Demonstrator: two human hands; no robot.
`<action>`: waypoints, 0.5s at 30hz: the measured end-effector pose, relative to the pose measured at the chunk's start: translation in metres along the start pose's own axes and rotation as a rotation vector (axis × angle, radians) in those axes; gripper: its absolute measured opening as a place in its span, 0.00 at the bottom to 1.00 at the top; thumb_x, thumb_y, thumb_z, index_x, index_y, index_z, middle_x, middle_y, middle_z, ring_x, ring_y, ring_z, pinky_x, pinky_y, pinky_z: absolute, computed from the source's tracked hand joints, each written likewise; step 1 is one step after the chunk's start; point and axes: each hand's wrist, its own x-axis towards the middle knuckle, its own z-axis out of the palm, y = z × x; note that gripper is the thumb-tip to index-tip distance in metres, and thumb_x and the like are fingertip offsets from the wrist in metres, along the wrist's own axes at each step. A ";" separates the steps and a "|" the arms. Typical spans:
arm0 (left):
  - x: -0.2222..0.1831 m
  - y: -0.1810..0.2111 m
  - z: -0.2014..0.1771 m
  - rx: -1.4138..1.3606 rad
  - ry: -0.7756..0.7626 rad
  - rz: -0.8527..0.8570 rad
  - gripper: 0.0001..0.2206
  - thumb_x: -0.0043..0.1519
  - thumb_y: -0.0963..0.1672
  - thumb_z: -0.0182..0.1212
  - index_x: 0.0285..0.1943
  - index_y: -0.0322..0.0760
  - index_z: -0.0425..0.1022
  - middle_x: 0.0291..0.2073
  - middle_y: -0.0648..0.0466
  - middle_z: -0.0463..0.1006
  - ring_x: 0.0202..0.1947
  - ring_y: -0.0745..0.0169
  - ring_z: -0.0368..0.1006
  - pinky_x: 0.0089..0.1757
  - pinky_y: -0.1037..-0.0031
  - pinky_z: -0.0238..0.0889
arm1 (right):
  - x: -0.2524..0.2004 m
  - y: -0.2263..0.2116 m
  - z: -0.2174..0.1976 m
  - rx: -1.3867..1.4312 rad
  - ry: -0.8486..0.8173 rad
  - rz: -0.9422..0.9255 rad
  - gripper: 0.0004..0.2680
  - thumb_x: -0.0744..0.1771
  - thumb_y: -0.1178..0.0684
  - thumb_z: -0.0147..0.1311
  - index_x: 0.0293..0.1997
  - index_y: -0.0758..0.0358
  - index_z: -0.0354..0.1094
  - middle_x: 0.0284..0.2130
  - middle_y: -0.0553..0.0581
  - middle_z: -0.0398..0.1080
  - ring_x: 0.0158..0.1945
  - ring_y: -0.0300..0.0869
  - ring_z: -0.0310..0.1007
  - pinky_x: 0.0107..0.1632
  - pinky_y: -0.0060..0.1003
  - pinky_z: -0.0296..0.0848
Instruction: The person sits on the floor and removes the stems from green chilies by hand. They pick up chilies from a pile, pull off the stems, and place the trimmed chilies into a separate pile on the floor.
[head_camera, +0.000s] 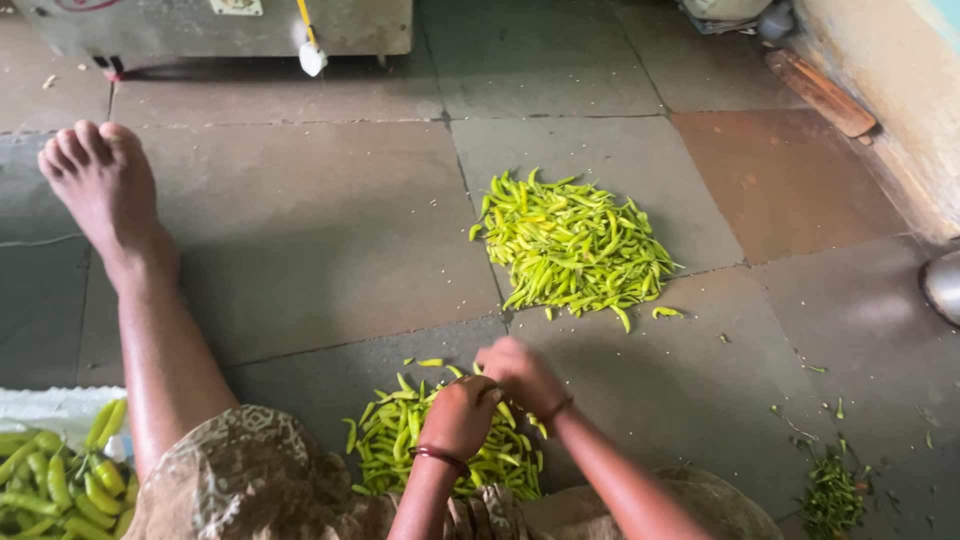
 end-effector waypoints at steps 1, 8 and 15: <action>-0.003 0.000 0.000 -0.019 0.021 -0.004 0.10 0.60 0.45 0.61 0.44 0.36 0.82 0.39 0.43 0.83 0.42 0.42 0.78 0.44 0.60 0.70 | 0.007 0.005 -0.004 -0.007 0.133 0.164 0.02 0.64 0.57 0.55 0.35 0.61 0.71 0.36 0.58 0.74 0.44 0.52 0.74 0.49 0.43 0.72; -0.002 0.003 -0.001 -0.030 0.063 0.023 0.11 0.59 0.45 0.62 0.45 0.35 0.81 0.40 0.41 0.82 0.42 0.40 0.78 0.45 0.59 0.69 | 0.020 0.091 0.008 -0.364 0.311 0.267 0.13 0.65 0.64 0.49 0.53 0.63 0.72 0.49 0.63 0.73 0.52 0.58 0.72 0.53 0.46 0.72; -0.007 0.004 -0.004 -0.048 0.065 0.025 0.10 0.60 0.45 0.61 0.44 0.36 0.82 0.38 0.41 0.82 0.41 0.39 0.78 0.44 0.58 0.70 | -0.095 0.082 -0.031 0.126 0.304 0.628 0.15 0.61 0.62 0.49 0.49 0.57 0.76 0.47 0.55 0.75 0.41 0.47 0.80 0.44 0.36 0.79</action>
